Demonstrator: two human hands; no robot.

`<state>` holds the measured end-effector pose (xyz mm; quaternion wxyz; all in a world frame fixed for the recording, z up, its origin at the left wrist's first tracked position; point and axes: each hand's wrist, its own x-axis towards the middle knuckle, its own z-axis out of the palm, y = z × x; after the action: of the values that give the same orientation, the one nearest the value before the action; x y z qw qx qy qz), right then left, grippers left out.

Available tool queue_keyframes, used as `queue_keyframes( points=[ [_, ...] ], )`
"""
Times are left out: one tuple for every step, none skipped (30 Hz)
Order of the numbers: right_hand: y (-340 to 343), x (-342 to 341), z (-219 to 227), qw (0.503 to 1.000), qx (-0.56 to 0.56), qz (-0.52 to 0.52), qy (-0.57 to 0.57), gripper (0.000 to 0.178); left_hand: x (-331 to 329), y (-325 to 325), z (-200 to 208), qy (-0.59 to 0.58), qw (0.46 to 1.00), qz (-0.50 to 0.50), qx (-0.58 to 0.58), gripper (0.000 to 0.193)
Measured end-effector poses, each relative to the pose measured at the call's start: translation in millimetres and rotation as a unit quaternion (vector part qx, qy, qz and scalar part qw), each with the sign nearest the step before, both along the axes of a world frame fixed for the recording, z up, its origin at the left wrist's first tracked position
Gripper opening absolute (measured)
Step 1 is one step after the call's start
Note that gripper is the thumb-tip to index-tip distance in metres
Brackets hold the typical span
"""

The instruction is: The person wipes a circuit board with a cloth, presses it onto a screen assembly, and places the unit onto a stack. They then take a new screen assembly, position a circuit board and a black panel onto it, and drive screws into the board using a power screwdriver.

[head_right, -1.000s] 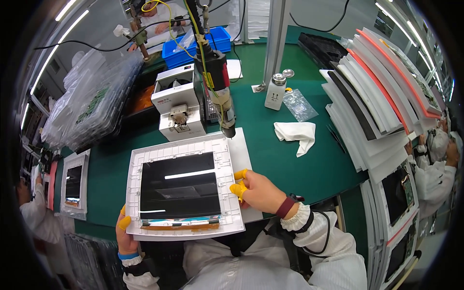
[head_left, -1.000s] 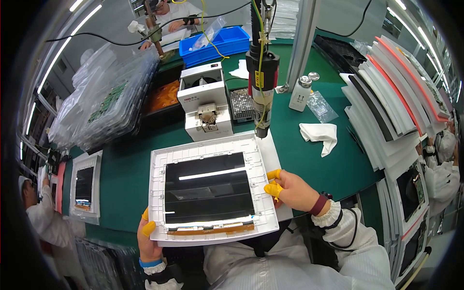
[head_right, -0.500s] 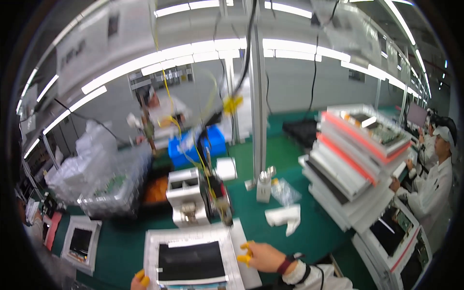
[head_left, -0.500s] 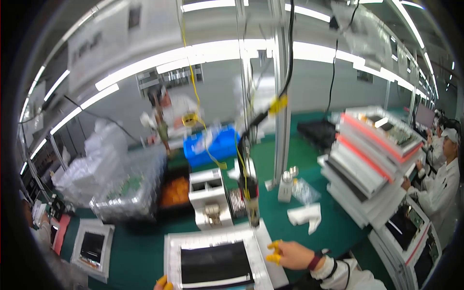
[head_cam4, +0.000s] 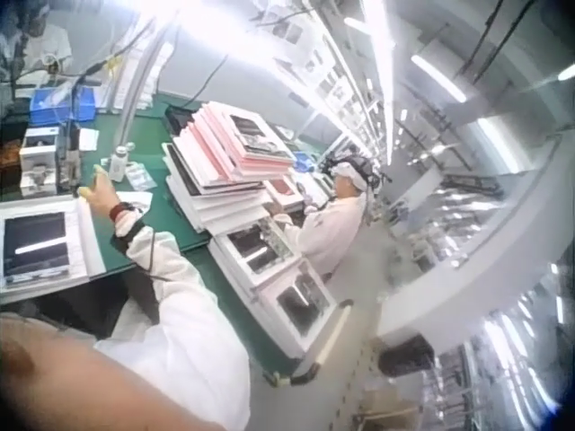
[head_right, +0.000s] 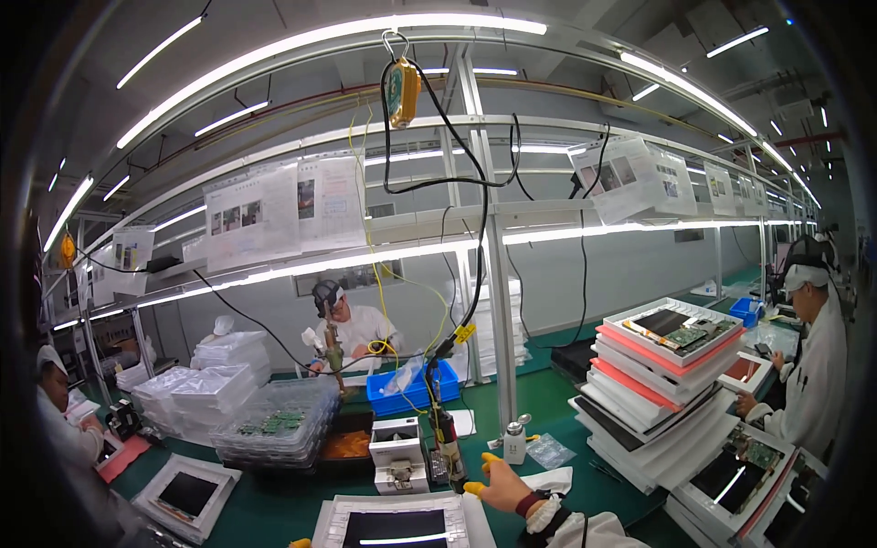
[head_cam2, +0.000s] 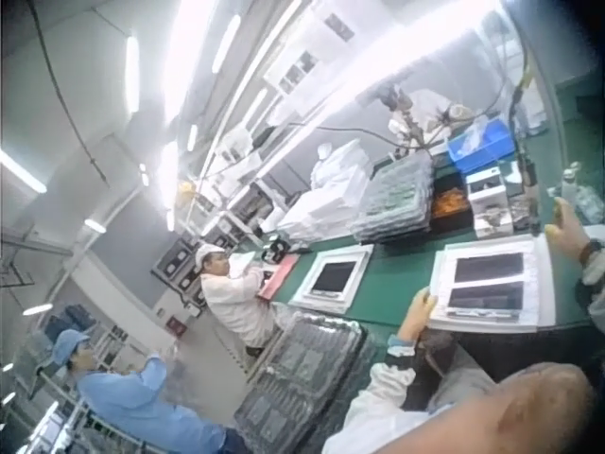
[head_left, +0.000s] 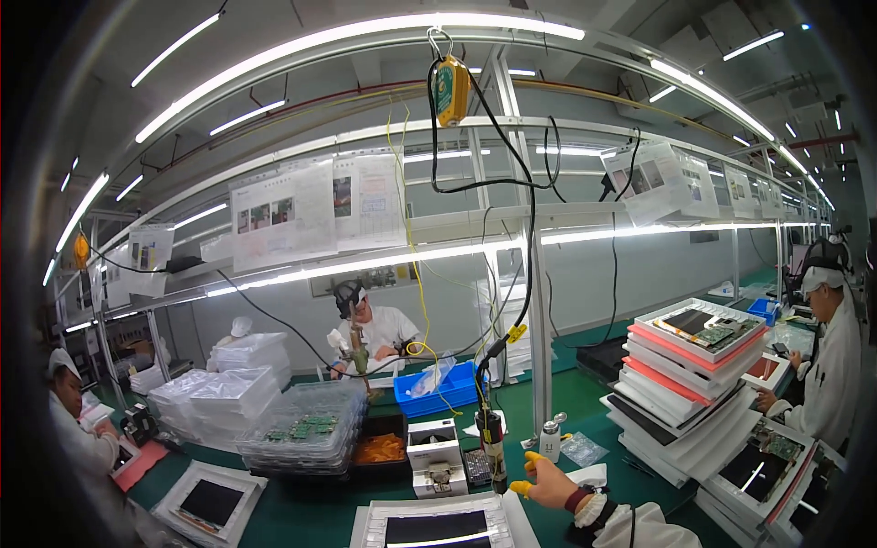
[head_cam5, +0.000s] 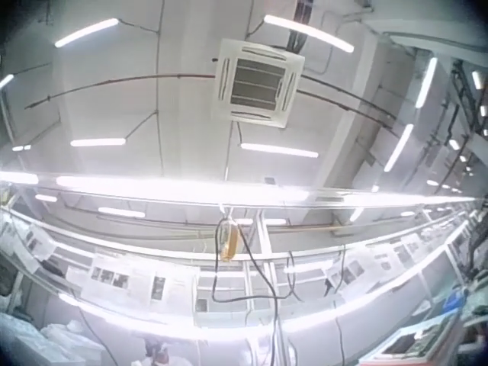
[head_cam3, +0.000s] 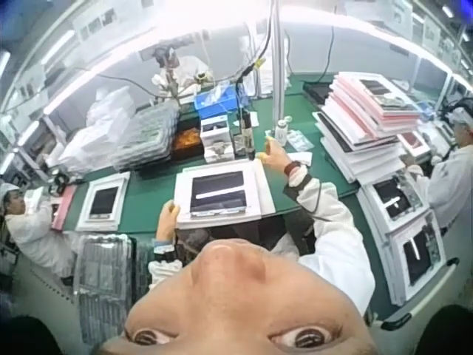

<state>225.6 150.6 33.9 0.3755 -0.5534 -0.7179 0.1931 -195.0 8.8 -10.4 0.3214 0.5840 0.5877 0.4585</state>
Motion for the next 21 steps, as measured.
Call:
queue_keyframes(
  points=[
    [-3.3, -2.9, 14.0, 0.999, -0.027, 0.011, 0.027, 0.082, 6.6, -8.8, 12.7, 0.000, 1.000, 0.005, 0.004, 0.042],
    [-1.8, -3.2, 20.1, 0.999, -0.025, 0.015, 0.029, 0.082, 14.1, -19.2, 27.5, -0.028, 0.999, 0.028, 0.008, 0.043],
    [5.6, -3.8, 22.4, 1.000, -0.023, 0.011, 0.007, 0.085, 20.3, -28.7, 41.3, -0.055, 0.997, 0.051, 0.010, 0.043],
    [14.8, -6.7, 21.8, 1.000, -0.022, 0.009, -0.017, 0.087, 25.4, -38.7, 53.1, -0.054, 0.997, 0.055, 0.010, 0.043],
    [21.7, -10.8, 20.3, 1.000, 0.016, 0.007, -0.004, 0.093, 30.8, -48.4, 65.6, -0.035, 0.996, 0.053, 0.055, 0.043],
    [24.3, -14.5, 20.9, 1.000, 0.018, 0.007, -0.002, 0.093, 37.8, -56.3, 79.4, -0.018, 0.993, 0.050, 0.102, 0.043],
    [26.1, -18.8, 21.6, 0.999, 0.052, -0.014, -0.007, 0.100, 44.8, -65.7, 96.6, -0.012, 0.993, 0.032, 0.109, 0.042],
    [30.3, -21.1, 23.7, 0.996, 0.089, -0.031, -0.010, 0.107, 53.0, -76.3, 112.6, -0.008, 0.993, 0.035, 0.114, 0.042],
    [36.5, -23.6, 21.6, 0.995, 0.090, -0.036, 0.011, 0.109, 59.8, -85.2, 127.3, 0.010, 0.992, -0.003, 0.125, 0.041],
    [40.1, -25.9, 19.3, 0.995, 0.093, -0.033, 0.013, 0.109, 66.7, -94.0, 143.4, 0.029, 0.989, -0.043, 0.136, 0.041],
    [44.7, -28.9, 17.2, 0.995, 0.082, -0.008, 0.054, 0.106, 74.4, -105.7, 163.6, 0.032, 0.989, -0.038, 0.137, 0.041],
    [48.2, -29.9, 16.5, 0.993, 0.070, 0.014, 0.095, 0.103, 82.1, -117.0, 185.4, 0.078, 0.985, -0.080, 0.130, 0.040],
    [49.9, -31.6, 16.9, 0.992, 0.070, 0.018, 0.099, 0.103, 89.6, -124.1, 200.8, 0.125, 0.977, -0.120, 0.122, 0.039],
    [50.1, -33.5, 17.4, 0.991, 0.039, 0.042, 0.124, 0.093, 93.3, -125.4, 209.1, 0.129, 0.977, -0.114, 0.122, 0.039],
    [51.4, -34.6, 17.1, 0.987, 0.005, 0.069, 0.148, 0.083, 94.4, -125.2, 216.8, 0.156, 0.963, -0.151, 0.157, 0.040],
    [56.0, -33.6, 15.8, 0.980, -0.030, 0.095, 0.172, 0.074, 98.2, -123.3, 226.4, 0.183, 0.946, -0.189, 0.189, 0.041],
    [65.1, -35.5, 3.1, 0.977, 0.021, 0.097, 0.187, 0.057, 101.5, -116.9, 239.2, 0.187, 0.946, -0.188, 0.186, 0.041],
    [66.1, -36.6, 3.8, 0.976, 0.012, 0.106, 0.191, 0.057, 108.1, -111.2, 256.4, 0.189, 0.951, -0.169, 0.178, 0.040],
    [58.2, -37.5, 10.9, 0.973, 0.024, 0.113, 0.200, 0.054, 114.4, -106.4, 275.3, 0.192, 0.956, -0.147, 0.168, 0.039],
    [52.0, -36.2, 15.1, 0.970, 0.037, 0.120, 0.210, 0.051, 121.2, -100.8, 293.9, 0.195, 0.960, -0.126, 0.159, 0.038],
    [53.2, -36.0, 18.8, 0.960, 0.005, 0.151, 0.234, 0.047, 119.9, -90.6, 313.8, 0.281, 0.928, -0.112, 0.216, 0.036]
  ],
)
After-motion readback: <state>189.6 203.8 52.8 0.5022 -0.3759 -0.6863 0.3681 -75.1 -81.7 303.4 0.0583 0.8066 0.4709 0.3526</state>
